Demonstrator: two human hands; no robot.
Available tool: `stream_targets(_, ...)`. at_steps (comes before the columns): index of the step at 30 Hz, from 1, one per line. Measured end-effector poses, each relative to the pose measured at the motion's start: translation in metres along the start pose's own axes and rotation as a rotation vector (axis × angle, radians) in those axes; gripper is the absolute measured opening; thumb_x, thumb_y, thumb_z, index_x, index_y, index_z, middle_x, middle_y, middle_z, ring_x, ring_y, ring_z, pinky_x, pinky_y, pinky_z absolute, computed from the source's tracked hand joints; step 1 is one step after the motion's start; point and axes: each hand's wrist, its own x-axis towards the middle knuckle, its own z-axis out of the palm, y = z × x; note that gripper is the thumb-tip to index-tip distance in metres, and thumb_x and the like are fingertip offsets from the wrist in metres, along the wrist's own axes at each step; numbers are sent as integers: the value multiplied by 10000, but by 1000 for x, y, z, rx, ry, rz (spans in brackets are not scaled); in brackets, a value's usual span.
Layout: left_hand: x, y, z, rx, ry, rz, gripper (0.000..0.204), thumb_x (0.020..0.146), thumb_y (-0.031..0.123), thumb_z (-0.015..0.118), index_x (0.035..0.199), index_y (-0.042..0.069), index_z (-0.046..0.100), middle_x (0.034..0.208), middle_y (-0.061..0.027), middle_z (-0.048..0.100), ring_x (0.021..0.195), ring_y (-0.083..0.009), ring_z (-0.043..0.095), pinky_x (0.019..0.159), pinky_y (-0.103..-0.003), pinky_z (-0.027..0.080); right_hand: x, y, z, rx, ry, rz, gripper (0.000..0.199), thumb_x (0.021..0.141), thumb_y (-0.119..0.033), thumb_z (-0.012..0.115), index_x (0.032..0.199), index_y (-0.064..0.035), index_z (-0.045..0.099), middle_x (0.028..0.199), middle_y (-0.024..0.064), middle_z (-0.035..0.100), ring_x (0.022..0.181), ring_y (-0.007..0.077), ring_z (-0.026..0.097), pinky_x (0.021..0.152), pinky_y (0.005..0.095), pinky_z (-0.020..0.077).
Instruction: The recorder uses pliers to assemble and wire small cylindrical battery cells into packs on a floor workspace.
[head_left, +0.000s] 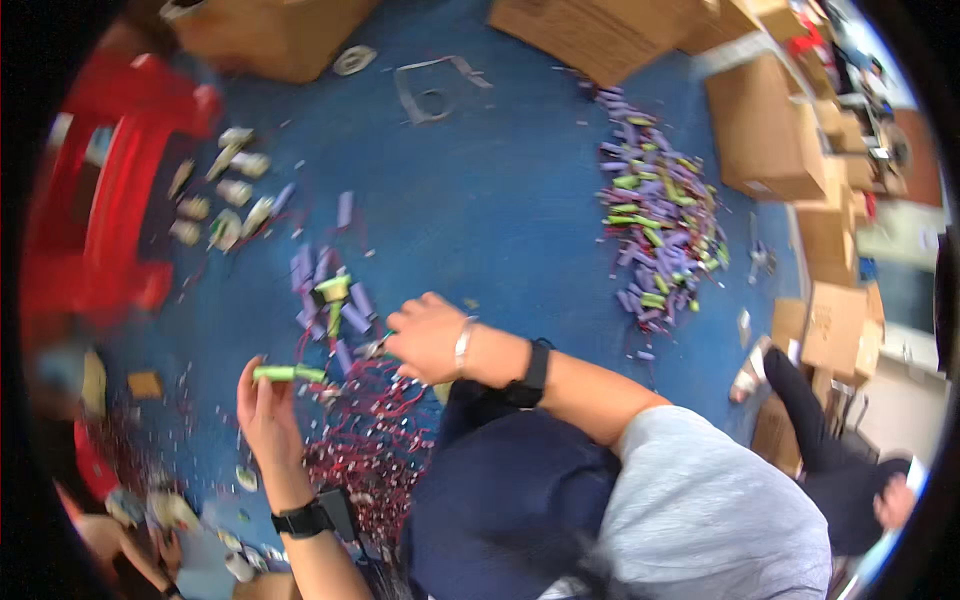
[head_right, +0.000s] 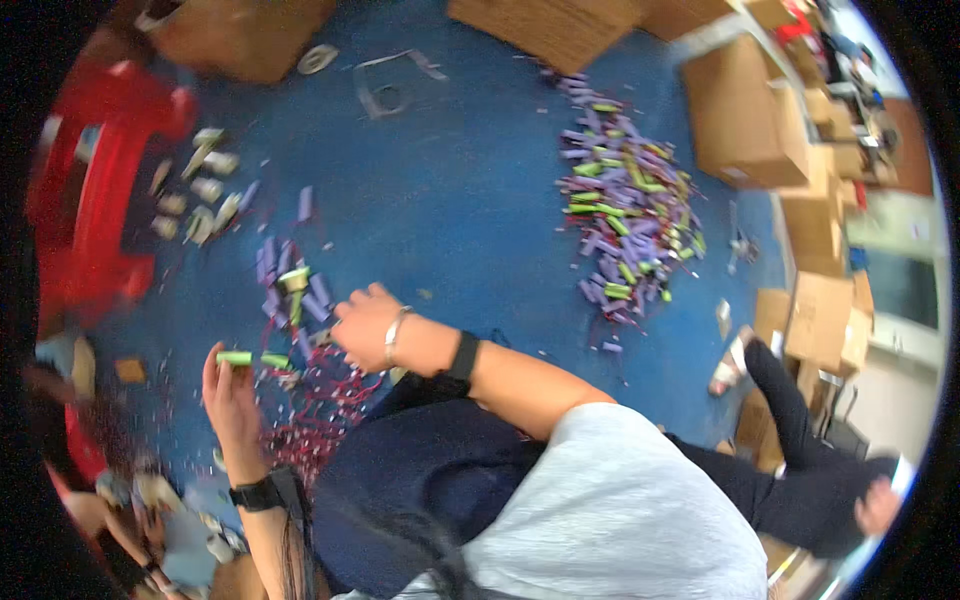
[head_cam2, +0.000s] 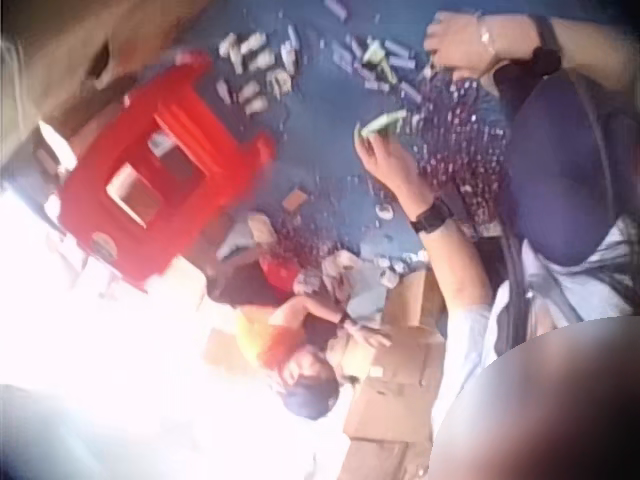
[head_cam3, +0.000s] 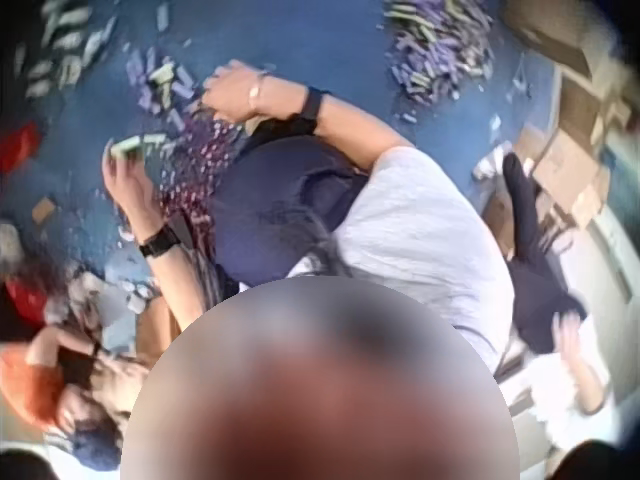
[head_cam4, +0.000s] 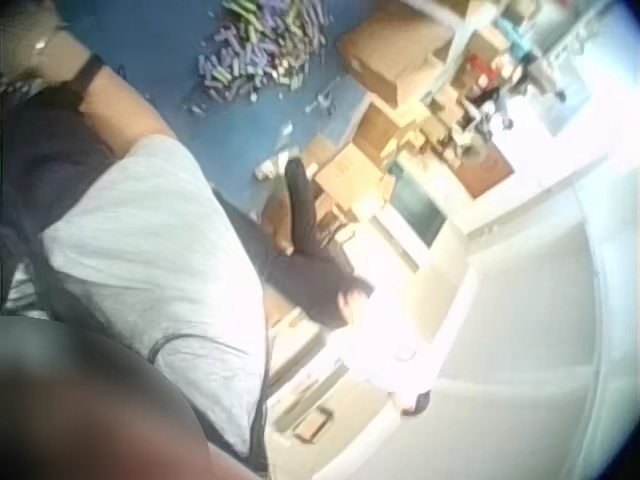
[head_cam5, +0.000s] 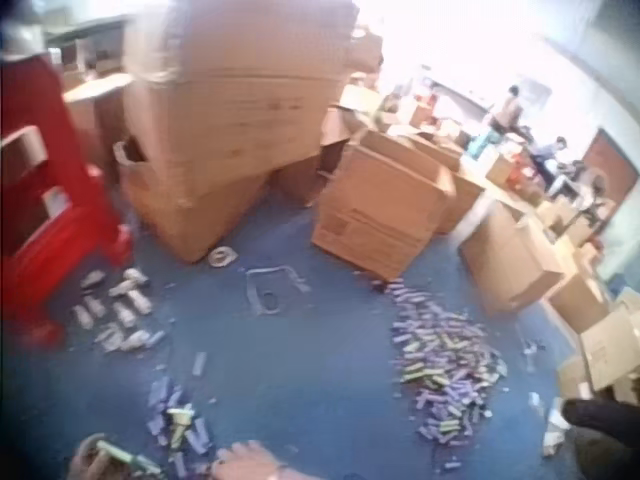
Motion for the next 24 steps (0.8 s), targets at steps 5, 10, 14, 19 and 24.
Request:
stream_targets(5,-23,16,10,-462,-97,-162,360,809,68,472,1162,43,406,926,-79,515,858,-208,533,744,-367,466,-2,-13,-23,123,408,-172,265,689,-265,619,793,-29,560,928,154,533,874,322,513,753,394,421)
stream_targets(10,-54,19,16,-132,6,73,317,787,25,537,1085,28,428,925,-90,542,847,-203,560,756,-315,464,-4,-48,-47,284,361,-214,277,686,-218,637,826,3,548,999,181,519,918,338,501,796,375,408)
stream_targets(14,-68,19,17,-27,37,226,275,778,-16,549,1031,20,451,977,-108,562,912,-177,556,795,-273,449,8,-74,-47,288,303,-330,280,694,-233,637,837,-6,558,999,181,524,914,333,512,791,371,416)
stream_targets(19,-78,17,24,36,126,358,263,776,-54,537,1018,3,453,1013,-112,560,931,-145,544,819,-251,432,7,-82,-46,412,205,-335,281,708,-252,633,830,-10,563,965,164,540,887,315,530,758,353,433)
stream_targets(24,-83,16,28,166,124,424,269,774,-53,539,1021,5,450,1026,-107,558,934,-149,548,815,-253,437,6,-82,-48,484,115,-372,283,716,-263,624,815,-6,558,938,155,540,856,299,540,730,337,441)
